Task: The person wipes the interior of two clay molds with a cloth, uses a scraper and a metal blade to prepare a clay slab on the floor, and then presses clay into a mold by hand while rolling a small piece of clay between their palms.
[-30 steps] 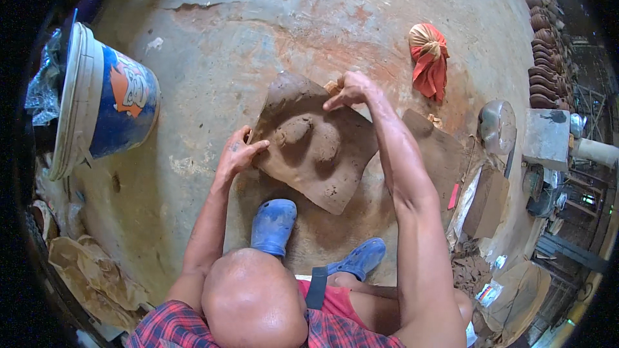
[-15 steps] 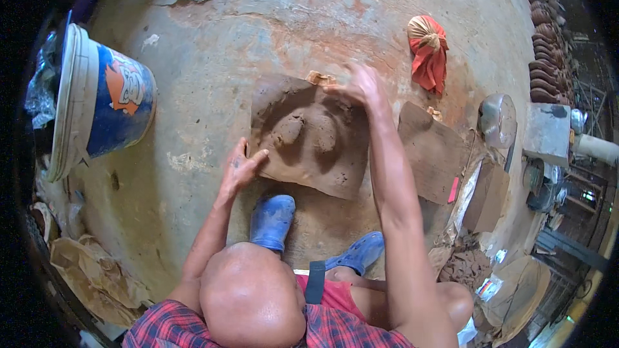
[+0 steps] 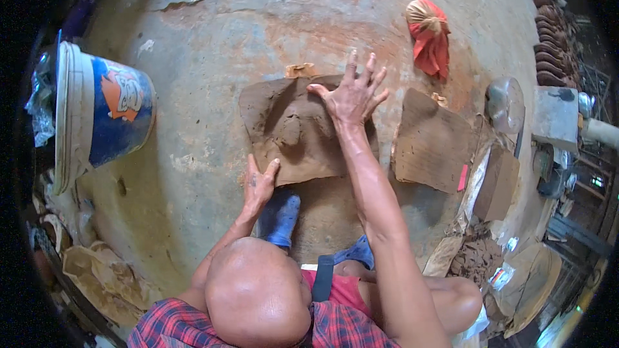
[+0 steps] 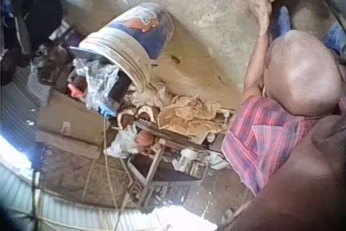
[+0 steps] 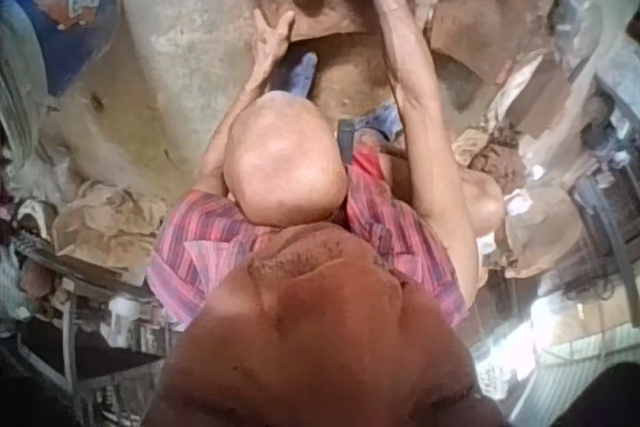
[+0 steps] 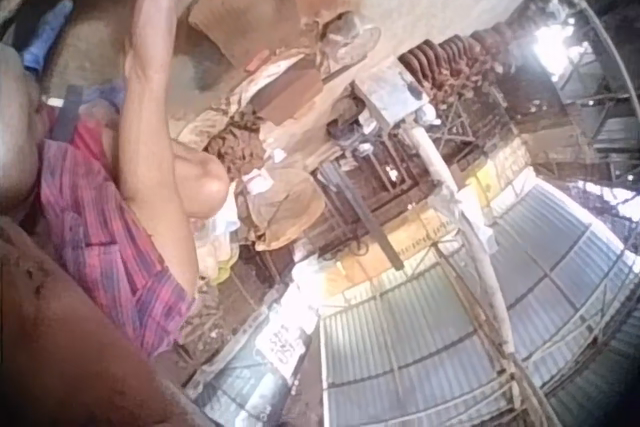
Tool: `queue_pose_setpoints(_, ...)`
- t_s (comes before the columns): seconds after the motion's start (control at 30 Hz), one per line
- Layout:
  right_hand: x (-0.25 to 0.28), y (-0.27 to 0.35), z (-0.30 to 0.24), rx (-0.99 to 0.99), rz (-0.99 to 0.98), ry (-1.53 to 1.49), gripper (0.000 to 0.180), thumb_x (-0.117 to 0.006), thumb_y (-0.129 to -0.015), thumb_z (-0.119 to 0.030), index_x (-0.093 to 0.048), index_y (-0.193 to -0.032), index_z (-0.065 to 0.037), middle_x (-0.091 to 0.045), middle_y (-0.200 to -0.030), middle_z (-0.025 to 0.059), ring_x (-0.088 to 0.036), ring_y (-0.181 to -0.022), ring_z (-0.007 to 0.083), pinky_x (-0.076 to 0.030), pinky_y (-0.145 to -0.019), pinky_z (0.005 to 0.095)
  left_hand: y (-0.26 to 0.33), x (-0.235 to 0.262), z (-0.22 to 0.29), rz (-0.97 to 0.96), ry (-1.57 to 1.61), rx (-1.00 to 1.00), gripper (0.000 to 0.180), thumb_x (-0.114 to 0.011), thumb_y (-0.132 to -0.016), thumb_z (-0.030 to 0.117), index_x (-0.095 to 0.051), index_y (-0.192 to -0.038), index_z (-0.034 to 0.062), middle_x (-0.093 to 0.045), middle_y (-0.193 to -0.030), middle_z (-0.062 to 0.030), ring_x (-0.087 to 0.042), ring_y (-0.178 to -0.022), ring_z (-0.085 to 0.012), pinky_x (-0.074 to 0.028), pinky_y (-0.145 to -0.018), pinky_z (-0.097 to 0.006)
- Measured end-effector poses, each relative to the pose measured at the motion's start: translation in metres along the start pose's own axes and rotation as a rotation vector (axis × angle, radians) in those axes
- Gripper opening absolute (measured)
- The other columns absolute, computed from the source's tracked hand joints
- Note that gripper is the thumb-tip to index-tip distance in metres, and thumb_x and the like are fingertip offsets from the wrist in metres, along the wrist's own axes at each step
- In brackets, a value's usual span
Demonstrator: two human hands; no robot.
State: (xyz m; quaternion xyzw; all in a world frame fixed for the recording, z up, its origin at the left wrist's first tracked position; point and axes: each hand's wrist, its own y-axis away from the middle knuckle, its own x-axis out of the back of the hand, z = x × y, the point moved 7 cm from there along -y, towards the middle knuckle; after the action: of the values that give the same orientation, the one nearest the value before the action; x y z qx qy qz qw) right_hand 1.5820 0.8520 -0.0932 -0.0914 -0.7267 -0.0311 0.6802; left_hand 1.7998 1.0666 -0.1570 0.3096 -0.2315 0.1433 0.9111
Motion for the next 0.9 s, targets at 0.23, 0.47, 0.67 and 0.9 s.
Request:
queue_pose_setpoints(0.23,0.022,-0.003,0.010,-0.072,-0.179,-0.084,0.136,-0.087,-0.057,-0.079,-0.030,-0.165,-0.018,-0.030,-0.166,0.0262,-0.059,-0.130,0.0467,-0.049,-0.102,0.0635,-0.005,-0.005,-0.013,0.061,-0.054,-0.036,0.079,-0.074,-0.093,0.039,-0.045,-0.141,-0.0158,-0.062,-0.130,-0.0390,-0.061,-0.123,-0.0507,-0.048,-0.106,-0.051)
queue_pose_setpoints(0.47,0.011,0.002,0.022,-0.168,-0.151,-0.124,0.142,-0.091,-0.054,-0.075,-0.026,-0.165,-0.013,-0.063,-0.130,0.0299,-0.069,-0.111,0.0459,-0.058,-0.087,0.0548,0.003,-0.005,-0.001,-0.074,0.123,0.072,0.083,-0.074,-0.093,0.039,-0.041,-0.146,-0.0166,-0.058,-0.137,-0.0401,-0.058,-0.129,-0.0505,-0.046,-0.111,-0.049)
queue_pose_setpoints(0.67,0.014,0.015,0.053,-0.315,-0.142,-0.206,0.136,-0.090,-0.058,-0.073,-0.029,-0.161,-0.009,-0.076,-0.098,0.0258,-0.075,-0.094,0.0441,-0.058,-0.083,0.0555,0.000,-0.014,-0.017,0.010,0.036,-0.011,0.083,-0.074,-0.094,0.039,-0.040,-0.146,-0.0164,-0.057,-0.137,-0.0404,-0.058,-0.129,-0.0504,-0.046,-0.109,-0.050)
queue_pose_setpoints(0.9,0.009,0.019,0.047,-0.312,-0.137,-0.111,0.126,-0.089,-0.056,-0.077,-0.043,-0.149,-0.006,-0.076,-0.099,0.0263,-0.074,-0.095,0.0443,-0.058,-0.082,0.0543,0.007,-0.012,-0.007,-0.026,0.199,0.038,0.082,-0.074,-0.094,0.037,-0.039,-0.146,-0.0158,-0.058,-0.136,-0.0401,-0.058,-0.129,-0.0505,-0.046,-0.109,-0.049)
